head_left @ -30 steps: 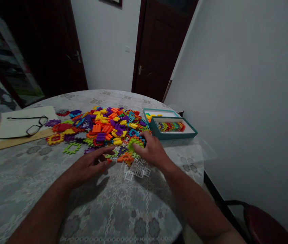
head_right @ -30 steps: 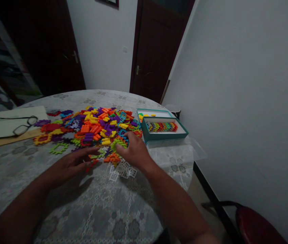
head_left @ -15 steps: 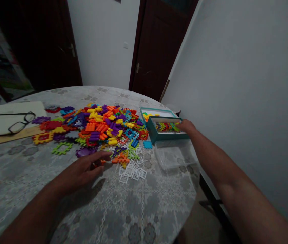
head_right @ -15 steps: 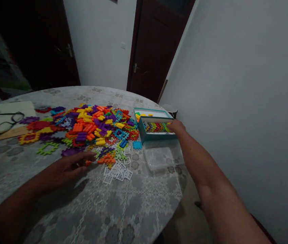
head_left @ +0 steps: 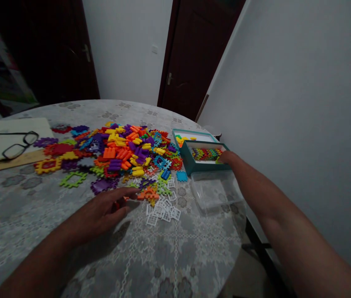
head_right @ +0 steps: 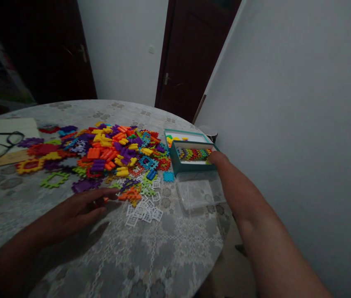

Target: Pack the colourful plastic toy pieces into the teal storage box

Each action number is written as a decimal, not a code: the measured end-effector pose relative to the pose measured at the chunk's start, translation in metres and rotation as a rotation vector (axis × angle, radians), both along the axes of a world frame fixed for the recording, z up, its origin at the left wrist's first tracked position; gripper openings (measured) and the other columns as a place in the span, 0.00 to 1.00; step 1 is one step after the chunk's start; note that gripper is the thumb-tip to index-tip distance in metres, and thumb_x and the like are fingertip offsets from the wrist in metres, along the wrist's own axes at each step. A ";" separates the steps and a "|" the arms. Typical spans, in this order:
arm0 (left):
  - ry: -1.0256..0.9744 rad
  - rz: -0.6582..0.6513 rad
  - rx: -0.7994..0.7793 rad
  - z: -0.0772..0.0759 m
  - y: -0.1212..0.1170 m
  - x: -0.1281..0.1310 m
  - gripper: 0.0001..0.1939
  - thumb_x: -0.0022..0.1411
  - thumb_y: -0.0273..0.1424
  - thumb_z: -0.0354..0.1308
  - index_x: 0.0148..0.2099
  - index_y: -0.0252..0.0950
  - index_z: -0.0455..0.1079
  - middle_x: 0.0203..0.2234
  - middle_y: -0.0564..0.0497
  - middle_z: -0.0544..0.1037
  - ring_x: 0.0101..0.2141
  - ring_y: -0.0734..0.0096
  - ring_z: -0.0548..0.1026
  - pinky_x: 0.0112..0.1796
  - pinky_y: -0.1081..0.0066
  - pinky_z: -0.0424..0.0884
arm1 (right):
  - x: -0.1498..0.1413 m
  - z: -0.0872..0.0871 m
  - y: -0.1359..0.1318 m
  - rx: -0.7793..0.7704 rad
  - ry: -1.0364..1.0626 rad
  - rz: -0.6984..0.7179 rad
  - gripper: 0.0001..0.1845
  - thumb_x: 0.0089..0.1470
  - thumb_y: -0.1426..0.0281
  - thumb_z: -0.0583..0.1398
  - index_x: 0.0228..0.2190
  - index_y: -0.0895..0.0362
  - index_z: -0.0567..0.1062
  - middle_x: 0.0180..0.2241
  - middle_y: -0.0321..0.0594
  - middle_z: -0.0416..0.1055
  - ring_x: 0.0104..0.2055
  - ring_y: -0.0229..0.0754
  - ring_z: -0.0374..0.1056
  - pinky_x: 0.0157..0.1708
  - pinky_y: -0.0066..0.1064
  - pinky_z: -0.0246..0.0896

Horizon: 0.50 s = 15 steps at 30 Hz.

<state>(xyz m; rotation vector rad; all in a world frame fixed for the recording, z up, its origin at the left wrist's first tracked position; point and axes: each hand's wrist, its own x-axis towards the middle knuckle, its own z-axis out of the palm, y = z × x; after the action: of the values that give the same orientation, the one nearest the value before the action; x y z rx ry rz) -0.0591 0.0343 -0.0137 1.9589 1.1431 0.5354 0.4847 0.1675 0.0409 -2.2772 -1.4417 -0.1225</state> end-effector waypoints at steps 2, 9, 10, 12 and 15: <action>0.018 -0.017 0.002 -0.003 0.001 -0.001 0.27 0.68 0.42 0.61 0.66 0.44 0.77 0.53 0.39 0.84 0.44 0.53 0.82 0.45 0.60 0.79 | 0.000 0.002 0.001 -0.196 -0.052 -0.031 0.21 0.73 0.59 0.65 0.60 0.57 0.76 0.60 0.49 0.74 0.56 0.51 0.75 0.55 0.47 0.77; 0.091 -0.039 0.038 -0.007 0.001 -0.001 0.29 0.69 0.39 0.58 0.70 0.41 0.73 0.54 0.39 0.84 0.43 0.55 0.82 0.45 0.61 0.78 | 0.006 0.001 0.008 -0.679 -0.265 -0.131 0.24 0.61 0.62 0.71 0.55 0.61 0.83 0.59 0.63 0.77 0.65 0.68 0.72 0.62 0.55 0.69; 0.096 -0.042 0.040 -0.006 0.000 -0.001 0.30 0.69 0.39 0.58 0.70 0.41 0.73 0.54 0.39 0.84 0.43 0.55 0.82 0.44 0.60 0.79 | 0.008 -0.001 0.009 -0.704 -0.283 -0.126 0.25 0.61 0.62 0.70 0.56 0.61 0.84 0.60 0.63 0.77 0.66 0.68 0.72 0.62 0.54 0.69; 0.099 -0.048 0.053 -0.005 -0.001 0.000 0.30 0.69 0.39 0.57 0.71 0.41 0.73 0.55 0.38 0.84 0.43 0.54 0.83 0.45 0.60 0.79 | 0.011 -0.003 0.010 -0.736 -0.306 -0.098 0.28 0.60 0.60 0.69 0.58 0.59 0.83 0.62 0.62 0.76 0.66 0.65 0.72 0.62 0.50 0.69; 0.084 -0.034 0.086 -0.004 -0.001 0.000 0.29 0.68 0.37 0.58 0.69 0.43 0.75 0.56 0.39 0.84 0.46 0.52 0.83 0.47 0.58 0.79 | 0.018 -0.006 0.011 -0.750 -0.322 -0.061 0.32 0.61 0.57 0.67 0.61 0.59 0.81 0.63 0.61 0.75 0.66 0.62 0.73 0.61 0.44 0.70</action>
<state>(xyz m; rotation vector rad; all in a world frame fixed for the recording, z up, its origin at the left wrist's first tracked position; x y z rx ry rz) -0.0589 0.0328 -0.0174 2.0884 1.1526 0.4956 0.5025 0.1785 0.0346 -3.0093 -1.7983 0.0503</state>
